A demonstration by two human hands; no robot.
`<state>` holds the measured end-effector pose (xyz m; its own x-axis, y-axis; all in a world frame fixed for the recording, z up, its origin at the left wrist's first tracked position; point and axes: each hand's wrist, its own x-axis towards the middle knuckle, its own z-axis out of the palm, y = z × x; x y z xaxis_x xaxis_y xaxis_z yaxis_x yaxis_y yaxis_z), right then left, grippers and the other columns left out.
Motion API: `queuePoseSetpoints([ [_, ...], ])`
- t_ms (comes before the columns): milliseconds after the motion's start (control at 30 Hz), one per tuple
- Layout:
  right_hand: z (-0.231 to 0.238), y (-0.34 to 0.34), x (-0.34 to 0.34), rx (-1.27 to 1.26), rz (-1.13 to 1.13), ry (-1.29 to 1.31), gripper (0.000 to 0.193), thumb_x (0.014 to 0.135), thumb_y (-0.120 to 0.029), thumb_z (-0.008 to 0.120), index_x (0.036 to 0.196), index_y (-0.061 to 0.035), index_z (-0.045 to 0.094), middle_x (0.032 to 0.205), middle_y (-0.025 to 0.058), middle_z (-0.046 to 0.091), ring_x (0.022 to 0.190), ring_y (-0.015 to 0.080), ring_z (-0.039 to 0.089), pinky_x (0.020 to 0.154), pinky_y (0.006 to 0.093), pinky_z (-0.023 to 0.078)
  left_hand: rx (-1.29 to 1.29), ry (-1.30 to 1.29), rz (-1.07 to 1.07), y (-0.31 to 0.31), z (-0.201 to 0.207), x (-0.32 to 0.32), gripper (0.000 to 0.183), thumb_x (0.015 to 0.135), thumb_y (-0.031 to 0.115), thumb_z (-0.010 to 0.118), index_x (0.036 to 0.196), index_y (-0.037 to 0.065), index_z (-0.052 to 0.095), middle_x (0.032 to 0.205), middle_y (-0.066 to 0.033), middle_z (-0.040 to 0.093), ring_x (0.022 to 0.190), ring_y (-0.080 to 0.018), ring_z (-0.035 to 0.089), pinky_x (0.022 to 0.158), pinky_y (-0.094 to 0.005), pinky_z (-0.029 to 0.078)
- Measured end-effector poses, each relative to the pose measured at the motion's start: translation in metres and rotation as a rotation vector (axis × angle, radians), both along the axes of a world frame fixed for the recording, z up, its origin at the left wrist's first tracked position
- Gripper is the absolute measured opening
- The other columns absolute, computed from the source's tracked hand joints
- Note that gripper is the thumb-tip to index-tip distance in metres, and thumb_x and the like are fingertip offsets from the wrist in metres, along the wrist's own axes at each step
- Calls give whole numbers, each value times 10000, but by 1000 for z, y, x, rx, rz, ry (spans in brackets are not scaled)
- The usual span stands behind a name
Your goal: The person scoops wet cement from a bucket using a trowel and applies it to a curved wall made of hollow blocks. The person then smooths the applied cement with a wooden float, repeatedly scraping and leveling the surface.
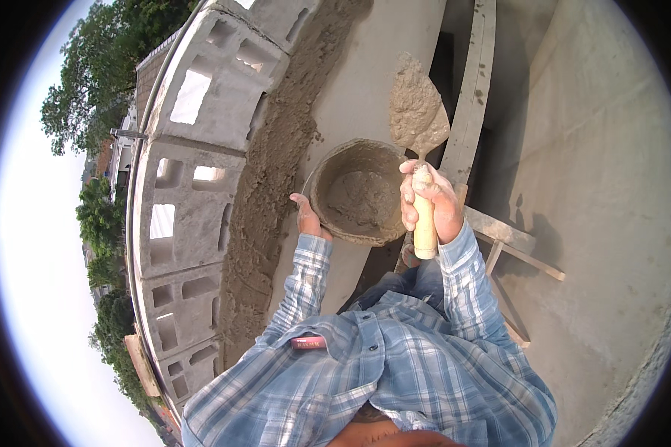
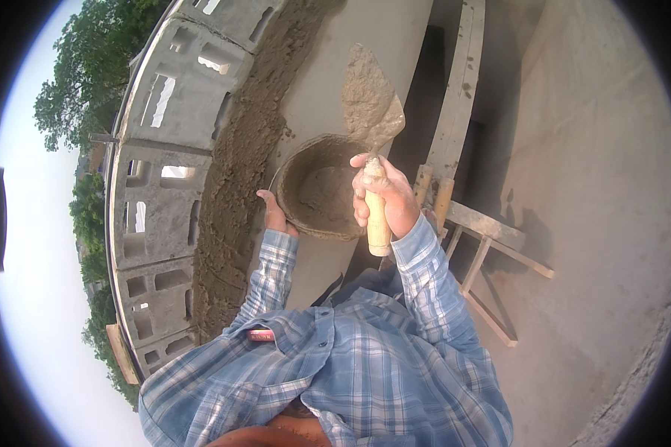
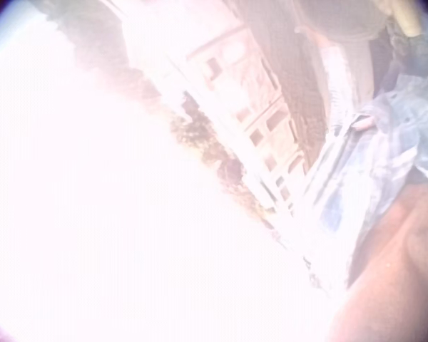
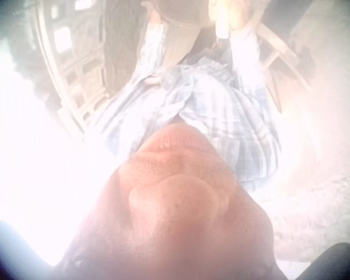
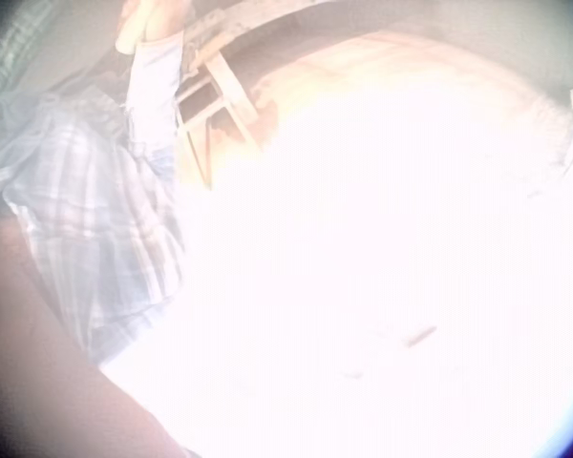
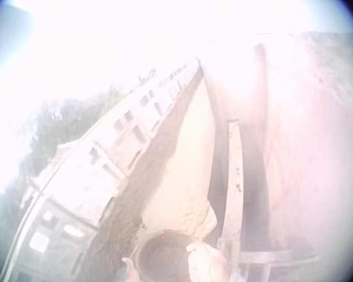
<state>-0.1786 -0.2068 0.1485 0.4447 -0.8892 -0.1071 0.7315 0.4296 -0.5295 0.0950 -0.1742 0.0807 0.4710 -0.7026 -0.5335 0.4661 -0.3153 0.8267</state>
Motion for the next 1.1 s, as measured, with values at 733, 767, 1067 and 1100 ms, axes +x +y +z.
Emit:
queuePoseSetpoints([
  [733, -44, 70, -5, -269, 650, 1146, 396, 901, -253, 625, 1158, 39, 550, 970, 130, 668, 555, 172, 607, 541, 324, 524, 45, -210, -31, 86, 19, 18, 937, 914, 696, 459, 1361, -125, 399, 1351, -234, 521, 1193, -326, 579, 1014, -461, 509],
  [767, -64, 77, -17, -217, 658, 1247, 456, 905, -273, 620, 1208, 57, 534, 998, 163, 677, 587, 190, 632, 558, 338, 530, -54, -201, -32, 72, 36, -7, 863, 912, 684, 488, 1246, -110, 534, 1224, -197, 605, 1109, -289, 612, 971, -412, 522],
  [1067, -115, 85, 24, 178, 659, 843, 302, 918, -275, 639, 1056, -22, 548, 833, 76, 589, 624, 158, 607, 499, 308, 497, -348, -606, -256, 24, 43, -46, 577, 959, 594, 519, 655, 112, 422, 640, 104, 289, 611, -51, 220, 523, -263, 189],
  [1100, -112, 84, 21, 203, 647, 721, 283, 923, -274, 648, 1052, -47, 537, 768, 18, 495, 573, 117, 531, 463, 276, 457, -334, -588, -253, 22, 53, -52, 585, 948, 606, 524, 656, 111, 417, 641, 104, 289, 610, -50, 221, 520, -261, 188],
])
